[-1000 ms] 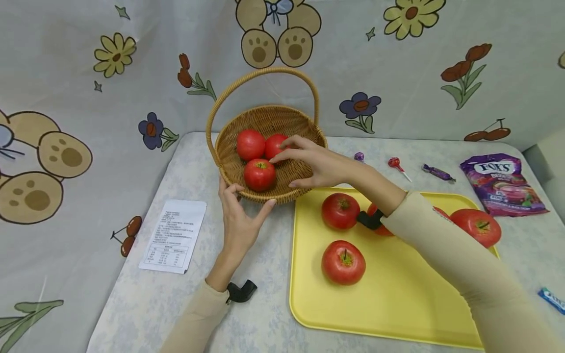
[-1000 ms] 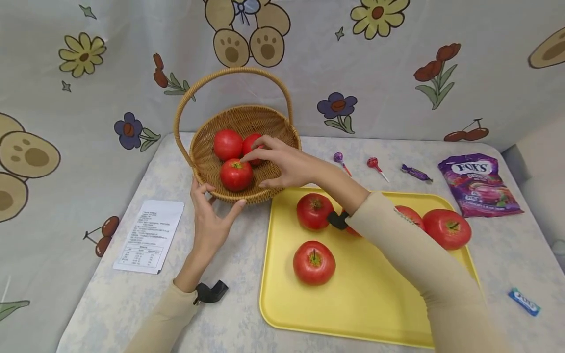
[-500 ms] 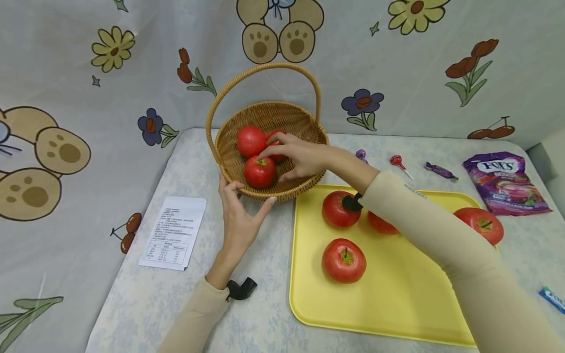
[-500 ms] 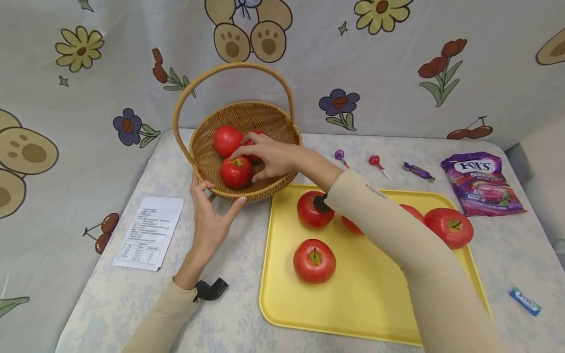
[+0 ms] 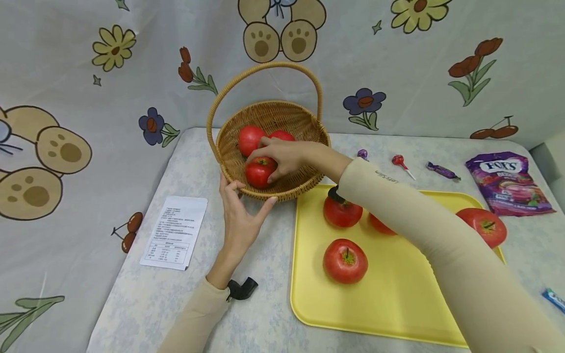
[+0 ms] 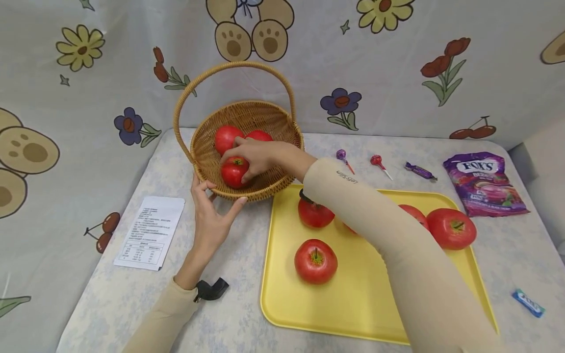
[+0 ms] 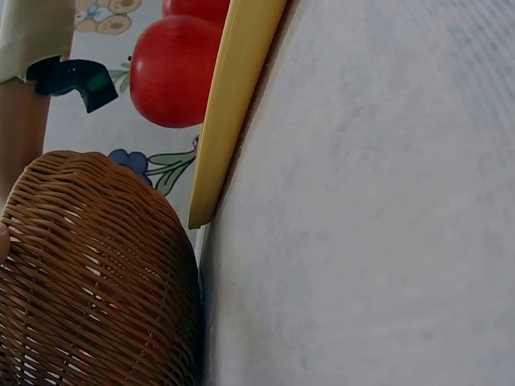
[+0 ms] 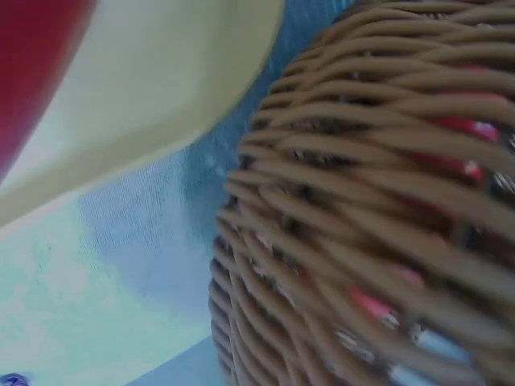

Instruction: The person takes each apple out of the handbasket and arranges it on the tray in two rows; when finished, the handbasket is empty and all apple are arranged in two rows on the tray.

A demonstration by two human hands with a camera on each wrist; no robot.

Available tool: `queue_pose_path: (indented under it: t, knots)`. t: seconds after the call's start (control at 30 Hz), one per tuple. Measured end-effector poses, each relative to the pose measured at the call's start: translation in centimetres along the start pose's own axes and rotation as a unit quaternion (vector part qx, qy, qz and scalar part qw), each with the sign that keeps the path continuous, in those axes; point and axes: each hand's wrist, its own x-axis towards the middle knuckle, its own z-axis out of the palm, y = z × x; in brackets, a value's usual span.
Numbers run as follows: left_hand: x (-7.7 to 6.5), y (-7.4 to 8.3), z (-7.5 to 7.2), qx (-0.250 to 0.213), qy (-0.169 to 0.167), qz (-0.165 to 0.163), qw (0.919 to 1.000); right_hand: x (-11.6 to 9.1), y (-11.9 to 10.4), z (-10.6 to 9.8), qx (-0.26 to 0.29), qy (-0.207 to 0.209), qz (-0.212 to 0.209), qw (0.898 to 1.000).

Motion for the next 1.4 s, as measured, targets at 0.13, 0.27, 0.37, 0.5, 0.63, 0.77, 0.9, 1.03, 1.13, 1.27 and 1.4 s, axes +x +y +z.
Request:
queue_pose_path:
  t: [0.13,0.27,0.37,0.5,0.63,0.77,0.9,1.03,1.13,1.27,1.4]
  knots:
    - [0.0,-0.1,0.1,-0.002,0.001,0.000,1.0000,0.4,-0.2,0.3,-0.009,-0.015,0.007,1.000]
    - [0.1,-0.1,0.1,0.000,0.001,-0.003,1.0000,0.6,-0.2,0.6,-0.008,-0.014,0.013,1.000]
    - [0.1,-0.1,0.0,0.000,0.001,-0.006,1.0000,0.8,-0.1,0.8,-0.008,-0.012,0.015,1.000]
    - [0.1,-0.1,0.0,0.001,0.000,-0.007,1.0000,0.7,0.2,1.0,-0.011,-0.010,0.018,1.000]
    - [0.1,-0.1,0.0,-0.001,0.000,-0.008,1.0000,0.7,0.6,1.1,-0.013,-0.003,0.004,1.000]
    - [0.1,0.0,0.0,0.002,0.000,-0.008,1.0000,0.6,0.6,1.1,-0.013,0.000,-0.009,1.000]
    - [0.0,0.0,0.0,0.003,0.000,-0.011,0.9999,0.5,0.3,1.2,-0.020,0.000,-0.006,1.000]
    - [-0.1,0.0,0.0,0.005,0.001,-0.011,0.9999,0.7,0.1,1.4,-0.027,-0.002,-0.001,1.000]
    - [-0.1,-0.1,0.0,0.006,0.003,-0.003,1.0000,0.8,0.0,1.4,-0.026,-0.006,0.005,1.000]
    - [0.0,-0.2,0.1,0.005,0.006,0.007,0.9999,0.9,0.0,1.4,-0.029,-0.003,0.005,1.000]
    - [0.1,-0.2,0.0,0.007,0.009,0.012,0.9999,0.9,-0.1,1.3,-0.037,-0.003,0.005,0.999]
